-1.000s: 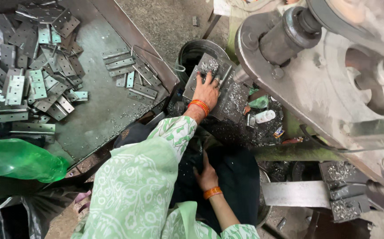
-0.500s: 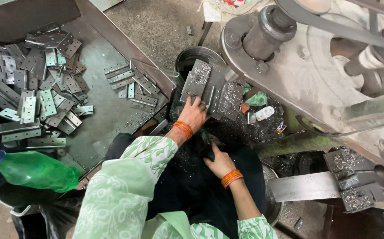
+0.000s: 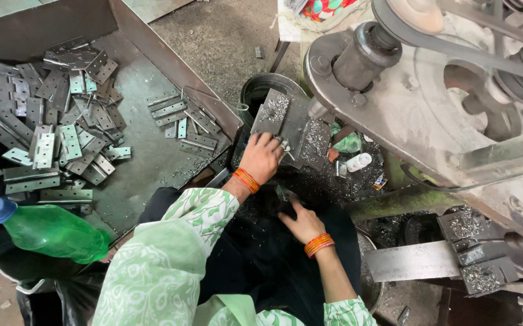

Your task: The person places small metal hinge pieces into a drilling or stamping machine one by one, uses a tool to remove debris, and pulls a lever to operate the machine.

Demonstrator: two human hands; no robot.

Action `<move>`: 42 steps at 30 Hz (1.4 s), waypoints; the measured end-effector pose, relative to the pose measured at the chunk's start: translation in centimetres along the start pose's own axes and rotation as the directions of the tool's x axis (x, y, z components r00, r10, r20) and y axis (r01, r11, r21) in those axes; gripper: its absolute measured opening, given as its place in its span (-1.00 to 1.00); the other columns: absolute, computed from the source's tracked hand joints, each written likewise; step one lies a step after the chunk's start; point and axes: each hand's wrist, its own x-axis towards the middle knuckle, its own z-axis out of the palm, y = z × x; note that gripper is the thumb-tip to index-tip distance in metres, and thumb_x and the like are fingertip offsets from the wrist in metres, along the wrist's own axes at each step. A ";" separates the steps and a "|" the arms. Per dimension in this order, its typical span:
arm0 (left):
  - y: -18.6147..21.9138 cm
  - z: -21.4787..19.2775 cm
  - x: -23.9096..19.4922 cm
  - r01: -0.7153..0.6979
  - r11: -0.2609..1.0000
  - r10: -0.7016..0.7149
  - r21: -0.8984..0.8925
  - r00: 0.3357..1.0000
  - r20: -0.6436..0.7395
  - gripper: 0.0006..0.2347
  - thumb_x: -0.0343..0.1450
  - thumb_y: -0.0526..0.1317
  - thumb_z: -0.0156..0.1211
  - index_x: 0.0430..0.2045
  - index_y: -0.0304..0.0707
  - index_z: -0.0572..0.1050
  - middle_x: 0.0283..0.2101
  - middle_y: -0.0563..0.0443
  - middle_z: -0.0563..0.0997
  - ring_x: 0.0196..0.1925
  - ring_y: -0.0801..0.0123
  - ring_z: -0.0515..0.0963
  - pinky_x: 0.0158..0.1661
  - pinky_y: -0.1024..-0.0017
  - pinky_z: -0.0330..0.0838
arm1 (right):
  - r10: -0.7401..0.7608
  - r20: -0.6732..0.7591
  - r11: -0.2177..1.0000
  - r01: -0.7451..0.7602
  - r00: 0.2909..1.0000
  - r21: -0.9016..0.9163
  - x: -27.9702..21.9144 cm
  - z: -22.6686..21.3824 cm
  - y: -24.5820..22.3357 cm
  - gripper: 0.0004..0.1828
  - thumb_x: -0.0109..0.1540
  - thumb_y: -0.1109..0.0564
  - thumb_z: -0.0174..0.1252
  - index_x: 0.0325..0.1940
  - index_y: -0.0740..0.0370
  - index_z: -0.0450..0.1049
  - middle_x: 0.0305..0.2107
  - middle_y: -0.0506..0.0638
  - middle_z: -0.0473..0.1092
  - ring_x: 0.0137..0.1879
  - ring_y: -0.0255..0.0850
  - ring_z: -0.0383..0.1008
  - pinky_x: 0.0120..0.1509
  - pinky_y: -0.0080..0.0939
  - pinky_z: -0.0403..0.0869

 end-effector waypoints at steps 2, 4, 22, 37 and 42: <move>-0.3 0.1 0.3 0.236 0.946 -0.247 -0.223 0.969 -0.023 -0.79 0.32 -0.24 0.24 -0.23 -0.28 0.66 -0.12 -0.03 0.64 0.07 0.11 0.48 0.08 0.19 0.35 | -0.158 -0.165 0.984 0.170 0.974 0.062 0.8 -0.6 0.9 -0.33 0.22 -0.20 0.28 0.33 0.14 0.41 0.05 0.32 0.50 0.16 0.24 0.50 0.19 0.08 0.48; -0.6 1.1 0.5 0.492 0.760 -0.525 -0.426 0.850 0.046 -0.84 0.35 -0.19 0.30 -0.32 -0.28 0.66 -0.24 -0.09 0.66 -0.02 0.07 0.55 0.02 0.22 0.42 | -0.063 -0.228 0.983 0.100 0.972 0.155 2.1 -1.3 1.5 -0.33 0.20 -0.10 0.29 0.35 0.16 0.39 -0.03 0.22 0.55 -0.06 0.05 0.59 0.08 -0.03 0.54; -1.5 2.9 4.5 0.392 0.915 -0.402 0.091 0.877 0.263 -0.66 0.27 -0.25 0.26 -0.05 -0.17 0.57 0.33 -0.06 0.37 0.34 0.06 0.24 0.20 -0.04 0.20 | -0.318 -0.684 0.915 0.402 0.656 -0.040 9.0 -2.6 -1.1 -0.66 0.18 0.35 0.22 0.05 0.28 0.44 -0.20 0.13 0.45 -0.16 -0.01 0.55 -0.09 -0.06 0.54; 1.3 6.5 2.6 0.053 0.964 -0.174 0.262 0.869 0.463 -0.73 0.41 -0.15 0.06 -0.11 -0.10 0.65 0.21 -0.05 0.48 0.39 -0.11 0.18 0.22 -0.33 0.07 | -0.260 -0.312 0.960 0.280 0.914 0.023 0.1 -2.6 -0.8 -0.36 0.16 0.03 0.33 0.30 0.24 0.38 0.01 0.27 0.47 0.09 0.18 0.51 0.13 0.06 0.49; 1.2 6.6 3.4 0.079 0.968 -0.189 0.239 0.854 0.484 -0.75 0.43 -0.15 0.05 -0.12 -0.10 0.65 0.23 -0.08 0.46 0.40 -0.13 0.17 0.22 -0.36 0.07 | -0.086 -0.088 0.996 0.085 0.992 -0.015 -0.8 2.5 0.9 -0.06 0.13 -0.05 0.32 0.51 0.19 0.06 0.07 0.30 0.42 0.17 0.23 0.45 0.18 0.12 0.47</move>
